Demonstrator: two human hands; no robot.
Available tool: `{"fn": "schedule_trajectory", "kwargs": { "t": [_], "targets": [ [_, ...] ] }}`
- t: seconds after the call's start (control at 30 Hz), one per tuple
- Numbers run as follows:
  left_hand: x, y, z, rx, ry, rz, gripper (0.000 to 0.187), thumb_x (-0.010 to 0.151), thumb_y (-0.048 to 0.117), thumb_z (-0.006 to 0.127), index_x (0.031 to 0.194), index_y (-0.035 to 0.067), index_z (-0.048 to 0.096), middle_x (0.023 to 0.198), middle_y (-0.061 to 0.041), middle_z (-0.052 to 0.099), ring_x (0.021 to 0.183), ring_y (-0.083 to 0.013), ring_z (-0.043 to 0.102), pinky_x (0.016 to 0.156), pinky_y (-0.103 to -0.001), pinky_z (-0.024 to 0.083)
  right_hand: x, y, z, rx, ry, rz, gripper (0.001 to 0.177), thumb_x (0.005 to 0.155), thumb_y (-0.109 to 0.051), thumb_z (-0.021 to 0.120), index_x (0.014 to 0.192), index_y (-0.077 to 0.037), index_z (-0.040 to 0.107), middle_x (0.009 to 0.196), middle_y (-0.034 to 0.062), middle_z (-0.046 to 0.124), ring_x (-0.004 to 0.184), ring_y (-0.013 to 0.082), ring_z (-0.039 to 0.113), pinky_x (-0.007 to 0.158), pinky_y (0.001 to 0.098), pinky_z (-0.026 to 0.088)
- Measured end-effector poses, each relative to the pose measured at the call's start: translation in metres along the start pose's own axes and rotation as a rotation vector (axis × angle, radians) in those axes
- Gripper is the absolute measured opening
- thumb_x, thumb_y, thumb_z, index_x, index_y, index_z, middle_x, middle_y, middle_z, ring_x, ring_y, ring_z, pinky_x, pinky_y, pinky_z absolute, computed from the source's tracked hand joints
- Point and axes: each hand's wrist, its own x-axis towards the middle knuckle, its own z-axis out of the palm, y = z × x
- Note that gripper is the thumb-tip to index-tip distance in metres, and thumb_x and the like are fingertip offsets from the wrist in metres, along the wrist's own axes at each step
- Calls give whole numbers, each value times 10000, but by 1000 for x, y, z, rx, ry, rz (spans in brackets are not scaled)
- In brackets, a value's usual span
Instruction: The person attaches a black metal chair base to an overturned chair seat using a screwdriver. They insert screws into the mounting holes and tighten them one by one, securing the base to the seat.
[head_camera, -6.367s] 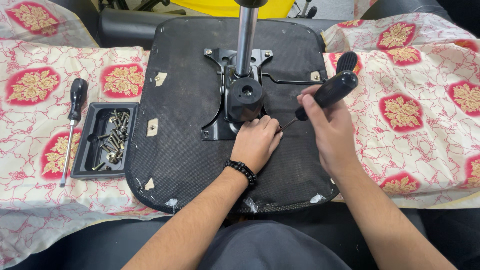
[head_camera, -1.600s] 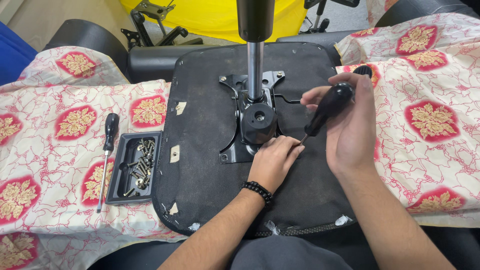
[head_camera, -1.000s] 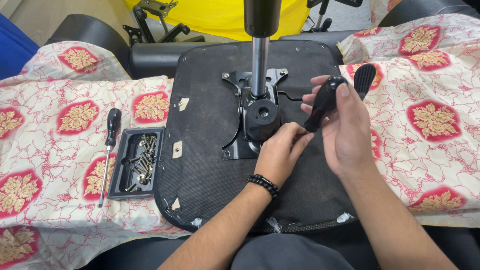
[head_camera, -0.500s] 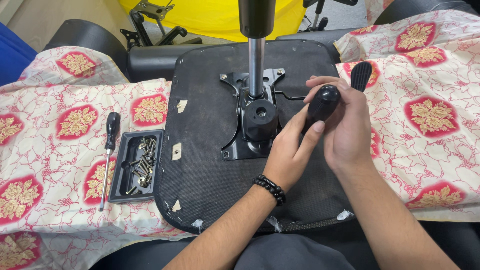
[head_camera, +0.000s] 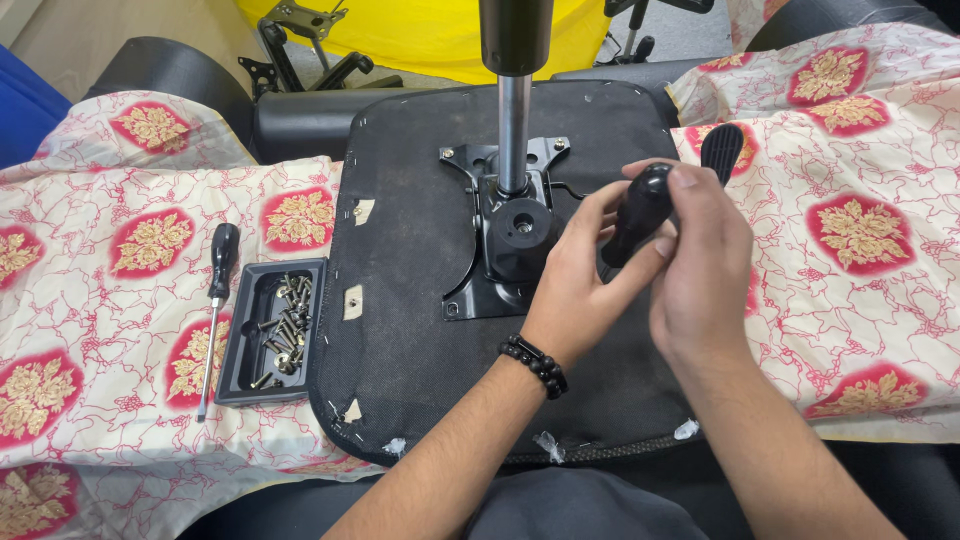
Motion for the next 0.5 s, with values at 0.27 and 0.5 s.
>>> {"fn": "schedule_trajectory", "kwargs": {
  "t": [0.27,0.5],
  "targets": [
    [8,9,0,136,23,-34,454,966,276,726,1337,56,585,1220,-124,709,1153,-229,715,997,-347,580,3,-15,2,169,26,31,350,1100,-313,359,1168,-45,575,1114,58,657,1073,132,667,966,282,568],
    [3,5,-1,43,8,70,505,1010,253,697,1437,41,530,1332,-153,636,1252,-257,657,1055,-351,535,5,-12,-4,98,-19,21,155,1098,-191,531,1209,-82,535,1150,67,658,1048,130,641,948,304,539]
  ]
}}
